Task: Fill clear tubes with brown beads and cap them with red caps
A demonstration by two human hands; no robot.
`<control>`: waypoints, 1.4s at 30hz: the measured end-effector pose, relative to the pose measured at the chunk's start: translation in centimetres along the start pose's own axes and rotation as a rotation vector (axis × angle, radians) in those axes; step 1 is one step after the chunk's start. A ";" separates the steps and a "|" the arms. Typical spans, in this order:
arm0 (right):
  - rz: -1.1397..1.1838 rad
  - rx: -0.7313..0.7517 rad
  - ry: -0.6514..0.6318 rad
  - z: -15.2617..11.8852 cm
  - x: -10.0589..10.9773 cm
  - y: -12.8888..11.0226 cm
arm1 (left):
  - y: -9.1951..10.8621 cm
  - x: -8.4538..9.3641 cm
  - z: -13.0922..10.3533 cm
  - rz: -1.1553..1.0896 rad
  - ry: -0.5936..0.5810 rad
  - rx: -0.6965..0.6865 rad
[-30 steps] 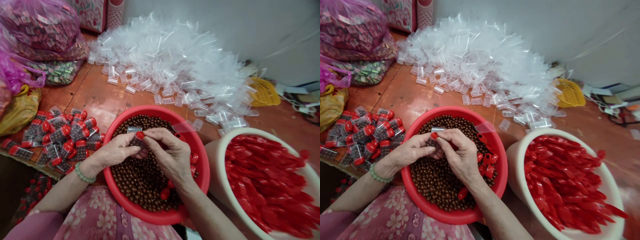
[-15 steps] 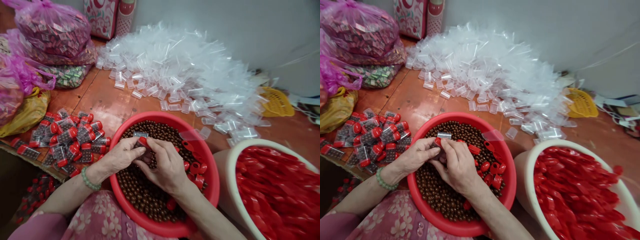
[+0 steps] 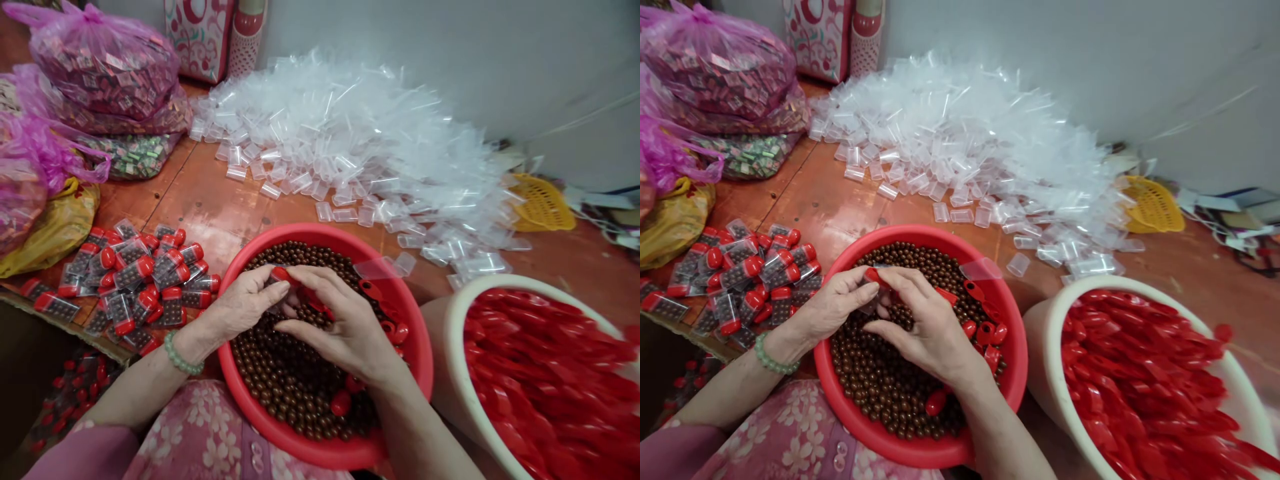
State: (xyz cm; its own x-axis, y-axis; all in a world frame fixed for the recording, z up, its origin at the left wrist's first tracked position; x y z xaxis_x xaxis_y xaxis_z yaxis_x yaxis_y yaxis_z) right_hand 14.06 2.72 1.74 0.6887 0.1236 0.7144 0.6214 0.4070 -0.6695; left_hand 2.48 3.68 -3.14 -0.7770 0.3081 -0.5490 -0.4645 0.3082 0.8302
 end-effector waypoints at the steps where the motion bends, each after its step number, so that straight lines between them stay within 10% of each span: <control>1: 0.116 -0.077 -0.025 0.1 0.5 0.6 | 0.1 0.0 0.1 -0.010 0.002 -0.004; 9: 0.786 -0.533 0.185 -0.2 0.9 5.0 | -0.1 -0.3 0.1 0.001 -0.064 0.051; 18: -0.151 0.009 0.051 0.1 -1.3 -0.2 | -0.2 -0.3 0.1 -0.037 -0.027 0.018; 24: -0.562 0.074 0.128 0.2 -2.3 -1.0 | -0.3 -0.2 0.1 -0.022 -0.009 0.000; 42: -0.551 0.255 0.234 0.1 -2.7 -2.1 | -0.9 0.2 -0.1 0.075 0.029 -0.009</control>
State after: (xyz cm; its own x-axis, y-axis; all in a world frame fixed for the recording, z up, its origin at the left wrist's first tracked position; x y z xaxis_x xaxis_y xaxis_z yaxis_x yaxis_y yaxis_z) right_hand 10.84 1.62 1.29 0.3758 -0.3532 0.8567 0.8183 0.5603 -0.1280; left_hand 2.70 3.41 -4.00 -0.8219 0.3036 -0.4819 -0.4079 0.2769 0.8701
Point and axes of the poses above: each hand's wrist, its own z-axis towards the middle knuckle, its own x-axis out of the back of the hand, y = z × x, the point moved 6 cm from there along z, towards the middle knuckle, and after that the axes turned 10 degrees about -x, right-handed, at the moved point
